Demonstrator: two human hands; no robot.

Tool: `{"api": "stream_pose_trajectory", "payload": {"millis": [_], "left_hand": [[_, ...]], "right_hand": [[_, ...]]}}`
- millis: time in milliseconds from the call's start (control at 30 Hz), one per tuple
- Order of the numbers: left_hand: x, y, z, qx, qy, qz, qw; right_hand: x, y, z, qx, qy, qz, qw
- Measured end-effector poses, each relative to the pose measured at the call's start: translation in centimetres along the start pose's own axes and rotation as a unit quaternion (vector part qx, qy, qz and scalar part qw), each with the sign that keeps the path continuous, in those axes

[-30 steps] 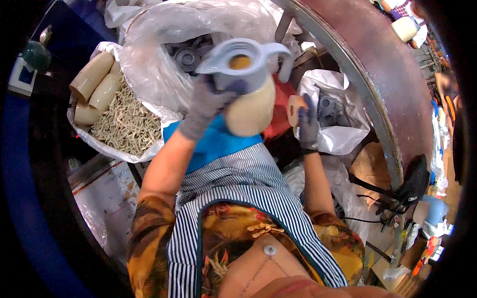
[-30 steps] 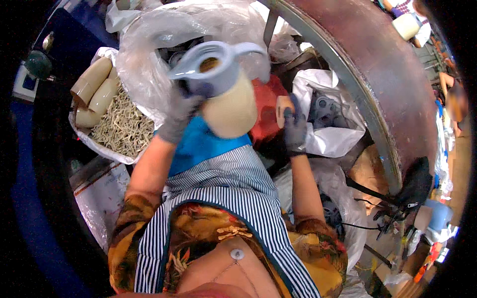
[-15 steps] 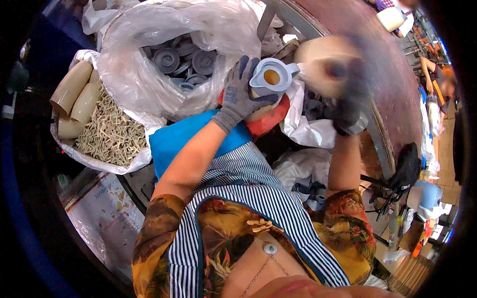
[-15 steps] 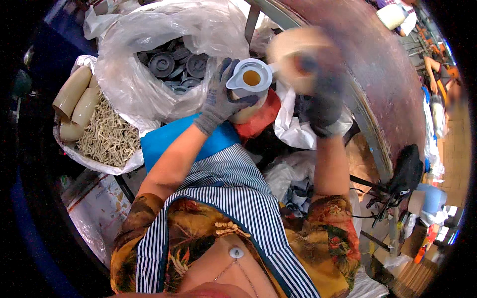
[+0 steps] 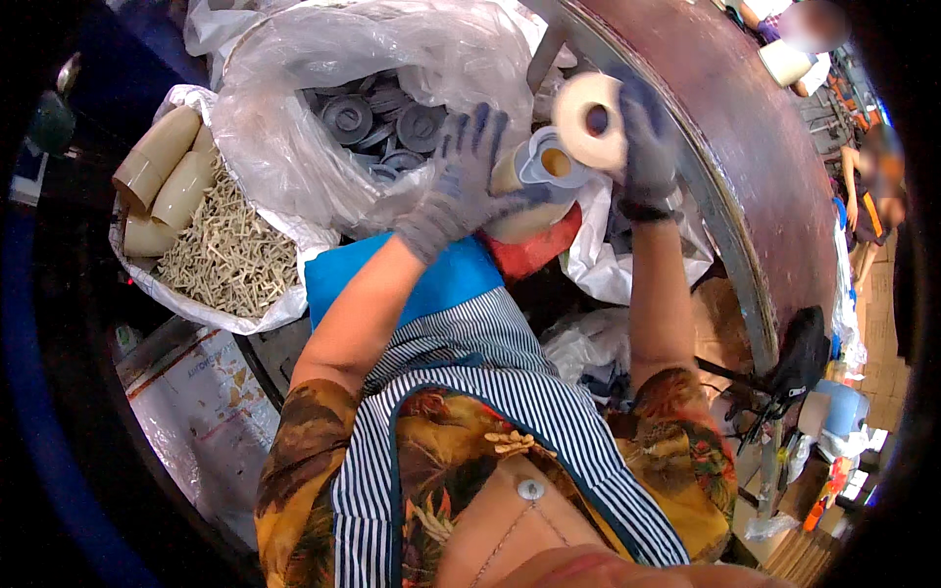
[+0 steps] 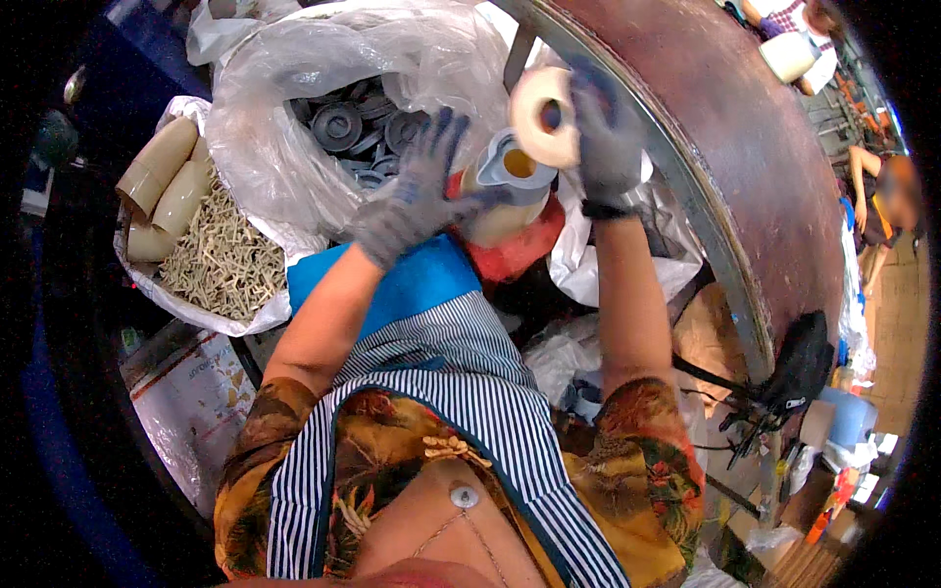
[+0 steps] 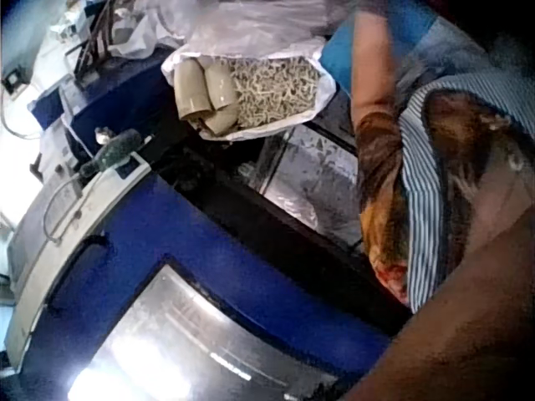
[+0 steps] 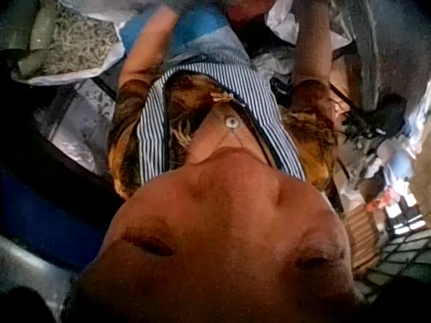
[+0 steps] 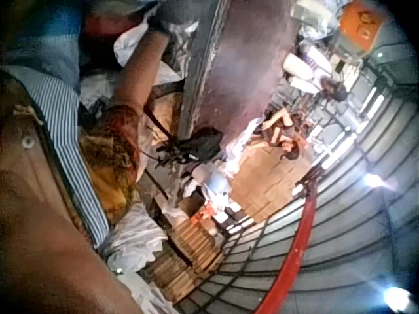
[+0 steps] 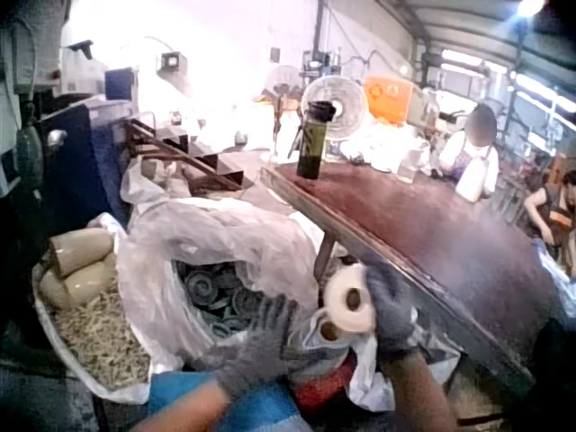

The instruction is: The person assembles lids for pitchers by placing circular gaskets and plastic caps into the main lid body, pressing them into place, and then placing the finished lid into a bag.

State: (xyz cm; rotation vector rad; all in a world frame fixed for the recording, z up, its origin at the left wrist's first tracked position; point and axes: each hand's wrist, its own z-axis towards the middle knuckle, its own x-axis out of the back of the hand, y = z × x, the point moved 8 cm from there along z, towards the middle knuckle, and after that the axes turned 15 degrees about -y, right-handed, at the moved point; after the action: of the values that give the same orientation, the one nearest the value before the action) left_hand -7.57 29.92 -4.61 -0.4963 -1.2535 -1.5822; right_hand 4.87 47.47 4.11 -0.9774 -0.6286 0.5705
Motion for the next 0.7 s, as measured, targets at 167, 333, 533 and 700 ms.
{"api": "stream_pose_trajectory", "payload": {"millis": [167, 333, 533, 700], "left_hand": [[7.1, 6.9, 5.8, -0.021, 0.082, -0.128, 0.988], [-1.9, 6.2, 7.3, 0.079, -0.173, 0.160, 0.969], [13.2, -11.0, -9.3, 0.221, 0.074, -0.150, 0.961], [14.7, -16.9, -22.9, 0.300, 0.240, -0.076, 0.920]], "right_hand": [[5.6, 3.1, -11.1, -0.086, 0.139, -0.036, 0.986], [-2.6, 14.7, -17.2, -0.092, -0.106, -0.449, 0.883], [-8.3, 14.1, -13.6, -0.097, -0.332, -0.543, 0.765], [-15.2, 15.3, -7.6, -0.195, -0.512, -0.519, 0.657]]}}
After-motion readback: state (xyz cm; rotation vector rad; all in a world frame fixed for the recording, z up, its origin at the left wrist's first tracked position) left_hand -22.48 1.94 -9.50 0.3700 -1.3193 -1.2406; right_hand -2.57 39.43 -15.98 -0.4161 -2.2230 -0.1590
